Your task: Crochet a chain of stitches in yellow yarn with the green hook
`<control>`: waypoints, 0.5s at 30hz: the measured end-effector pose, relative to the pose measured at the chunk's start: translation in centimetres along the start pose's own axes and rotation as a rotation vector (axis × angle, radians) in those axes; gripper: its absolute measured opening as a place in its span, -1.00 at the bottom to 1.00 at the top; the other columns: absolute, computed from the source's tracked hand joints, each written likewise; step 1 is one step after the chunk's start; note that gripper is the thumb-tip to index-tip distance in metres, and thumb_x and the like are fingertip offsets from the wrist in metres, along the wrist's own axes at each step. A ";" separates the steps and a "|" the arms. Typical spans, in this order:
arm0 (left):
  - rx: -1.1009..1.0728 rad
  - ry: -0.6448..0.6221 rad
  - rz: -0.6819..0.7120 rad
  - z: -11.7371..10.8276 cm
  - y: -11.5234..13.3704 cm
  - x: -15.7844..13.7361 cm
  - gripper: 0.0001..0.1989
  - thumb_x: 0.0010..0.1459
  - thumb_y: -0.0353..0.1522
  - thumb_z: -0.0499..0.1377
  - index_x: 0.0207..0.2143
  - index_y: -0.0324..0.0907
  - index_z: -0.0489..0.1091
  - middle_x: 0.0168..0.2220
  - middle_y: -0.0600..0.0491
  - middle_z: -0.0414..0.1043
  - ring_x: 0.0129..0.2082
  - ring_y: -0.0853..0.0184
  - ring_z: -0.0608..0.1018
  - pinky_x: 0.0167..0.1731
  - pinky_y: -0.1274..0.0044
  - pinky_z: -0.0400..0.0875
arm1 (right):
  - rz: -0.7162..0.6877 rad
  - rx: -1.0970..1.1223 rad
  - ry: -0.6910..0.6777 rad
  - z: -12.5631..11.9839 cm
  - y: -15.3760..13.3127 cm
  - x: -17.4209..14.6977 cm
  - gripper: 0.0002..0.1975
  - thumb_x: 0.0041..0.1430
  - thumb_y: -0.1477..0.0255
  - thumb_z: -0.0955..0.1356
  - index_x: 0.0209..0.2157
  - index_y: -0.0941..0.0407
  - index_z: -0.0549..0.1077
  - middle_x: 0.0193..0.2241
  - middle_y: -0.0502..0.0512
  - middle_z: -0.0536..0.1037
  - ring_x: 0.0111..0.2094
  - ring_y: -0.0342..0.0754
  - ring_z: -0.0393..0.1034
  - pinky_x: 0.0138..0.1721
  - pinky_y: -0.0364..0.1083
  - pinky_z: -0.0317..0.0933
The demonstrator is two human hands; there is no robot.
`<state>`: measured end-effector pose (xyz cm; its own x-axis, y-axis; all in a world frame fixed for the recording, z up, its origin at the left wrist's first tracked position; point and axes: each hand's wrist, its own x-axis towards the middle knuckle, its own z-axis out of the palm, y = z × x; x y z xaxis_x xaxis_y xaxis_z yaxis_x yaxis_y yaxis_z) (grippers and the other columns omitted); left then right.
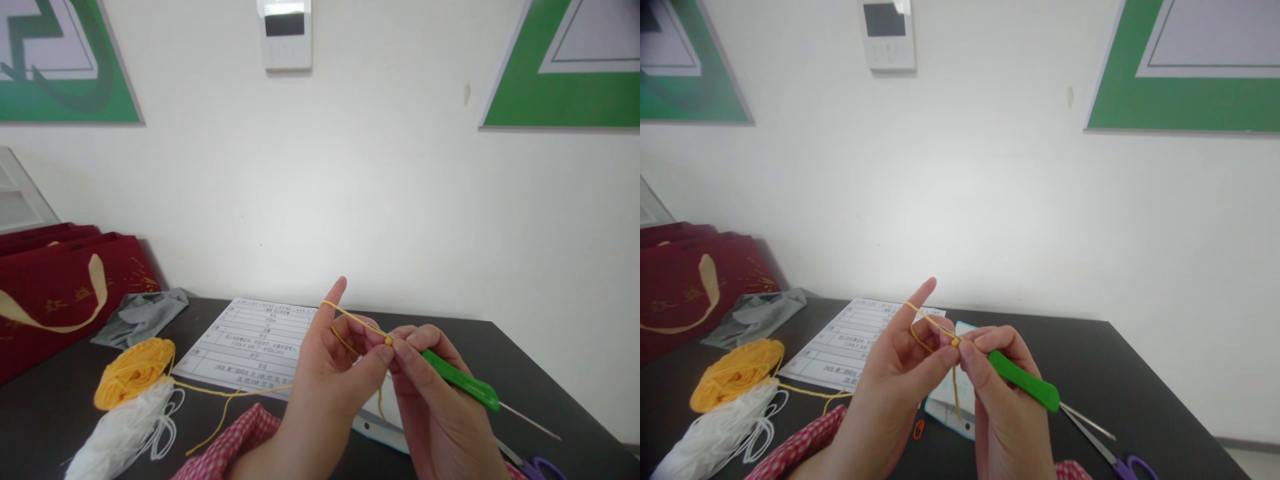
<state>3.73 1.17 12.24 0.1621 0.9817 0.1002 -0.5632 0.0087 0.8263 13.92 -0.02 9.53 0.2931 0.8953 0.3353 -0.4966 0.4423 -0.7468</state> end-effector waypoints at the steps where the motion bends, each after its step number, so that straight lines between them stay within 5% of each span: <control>1: 0.000 -0.002 0.001 -0.1 -0.1 -0.1 -0.09 -0.01 -0.50 0.37 0.35 -0.22 0.05 -0.41 0.18 0.48 -0.38 0.44 0.49 -0.20 0.52 0.42 | -0.021 -0.009 0.002 0.1 0.0 0.1 -0.87 0.02 0.42 0.56 -0.50 0.03 0.57 -0.48 -0.09 0.61 -0.41 -0.20 0.52 -0.25 -0.23 0.46; 8: -0.013 0.032 -0.023 0.1 0.4 -0.6 -0.20 0.00 -0.50 0.33 0.31 -0.20 0.18 -0.38 0.15 0.47 -0.35 0.42 0.49 -0.23 0.53 0.39 | -0.368 -0.321 -0.146 -0.8 -0.2 -0.2 -0.94 0.22 0.43 0.45 -0.26 -0.02 0.60 -0.33 -0.01 0.62 -0.33 -0.12 0.53 -0.28 -0.21 0.46; 11: -0.020 0.028 -0.047 0.4 0.9 -0.6 -0.05 -0.09 -0.54 0.34 0.36 -0.24 0.06 -0.44 0.18 0.46 -0.45 0.46 0.43 -0.35 0.56 0.33 | -0.548 -0.574 -0.230 -1.5 -0.8 -0.5 -0.80 0.35 0.34 0.33 -0.10 0.02 0.58 -0.20 0.11 0.59 -0.17 0.00 0.50 -0.16 -0.09 0.44; 15: -0.062 -0.019 -0.065 0.2 0.7 0.1 0.13 -0.17 -0.53 0.31 0.42 -0.24 -0.19 -0.52 0.23 0.43 -0.58 0.49 0.32 -0.56 0.59 0.16 | -0.814 -0.857 -0.405 -2.8 -2.0 0.3 -0.78 0.36 0.43 0.30 -0.05 0.06 0.56 -0.30 0.12 0.62 -0.29 0.03 0.50 -0.29 -0.02 0.42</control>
<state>3.52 1.18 12.93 0.2150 0.9748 0.0586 -0.6001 0.0846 0.7955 17.28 -0.82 9.53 -0.0826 0.3967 0.9142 0.4468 0.8348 -0.3218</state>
